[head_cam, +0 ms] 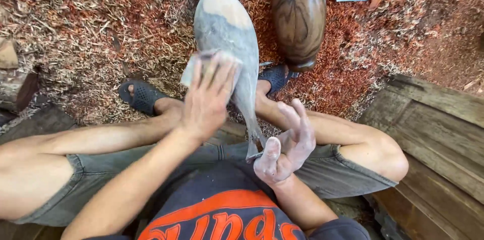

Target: The person is sanding a turned wooden vessel by hand using a sanding block or cloth.

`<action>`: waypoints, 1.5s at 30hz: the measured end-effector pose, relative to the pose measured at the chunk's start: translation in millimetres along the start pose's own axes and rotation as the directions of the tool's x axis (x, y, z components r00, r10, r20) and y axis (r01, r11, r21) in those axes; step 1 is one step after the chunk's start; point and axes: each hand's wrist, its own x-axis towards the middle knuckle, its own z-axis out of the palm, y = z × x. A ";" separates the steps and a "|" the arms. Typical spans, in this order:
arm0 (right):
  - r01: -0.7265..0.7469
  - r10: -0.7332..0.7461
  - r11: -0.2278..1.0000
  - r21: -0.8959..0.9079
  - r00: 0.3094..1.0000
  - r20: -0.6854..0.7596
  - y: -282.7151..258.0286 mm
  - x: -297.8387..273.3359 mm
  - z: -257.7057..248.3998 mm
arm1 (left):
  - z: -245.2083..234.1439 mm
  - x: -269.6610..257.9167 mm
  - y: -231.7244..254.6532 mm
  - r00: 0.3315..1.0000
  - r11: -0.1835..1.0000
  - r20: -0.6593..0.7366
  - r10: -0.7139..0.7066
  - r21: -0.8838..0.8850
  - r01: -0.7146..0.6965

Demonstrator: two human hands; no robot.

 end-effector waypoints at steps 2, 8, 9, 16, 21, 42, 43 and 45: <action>-0.002 0.003 0.999 -0.039 1.000 0.022 -0.1 5.1 -2.3 | -0.8 -16.0 19.9 0.996 0.980 -0.078 0.038 -0.190 -0.053; -0.063 0.063 0.998 0.016 0.998 0.017 -4.0 0.0 2.9 | 13.4 5.3 -13.4 0.997 0.997 -0.079 -0.020 0.072 0.025; -0.067 0.067 0.998 0.013 0.998 0.020 -5.7 -3.0 2.7 | 13.4 -9.7 -2.3 0.997 0.997 -0.075 -0.022 0.068 0.027; -0.027 0.027 0.998 0.060 1.000 -0.001 -0.9 -2.2 4.8 | 6.2 -8.2 8.3 0.999 0.999 -0.017 0.040 -0.011 -0.040; -0.020 0.019 0.999 0.036 1.000 0.019 -1.5 -1.8 3.0 | -12.3 -11.2 14.4 0.997 0.997 0.051 0.063 -0.058 -0.060; 0.009 -0.005 0.996 0.091 0.999 -0.041 9.4 -12.2 5.8 | -19.9 -5.4 7.1 0.935 0.945 0.165 0.315 0.036 -0.325; 0.026 -0.025 0.997 0.072 1.000 -0.016 8.9 -10.7 6.2 | -19.7 7.5 -1.3 0.958 0.950 0.153 0.242 0.164 -0.266; 0.035 -0.036 0.998 0.056 0.999 0.016 3.7 -11.3 4.1 | -22.5 18.1 -3.1 0.977 0.938 0.139 0.162 0.286 -0.196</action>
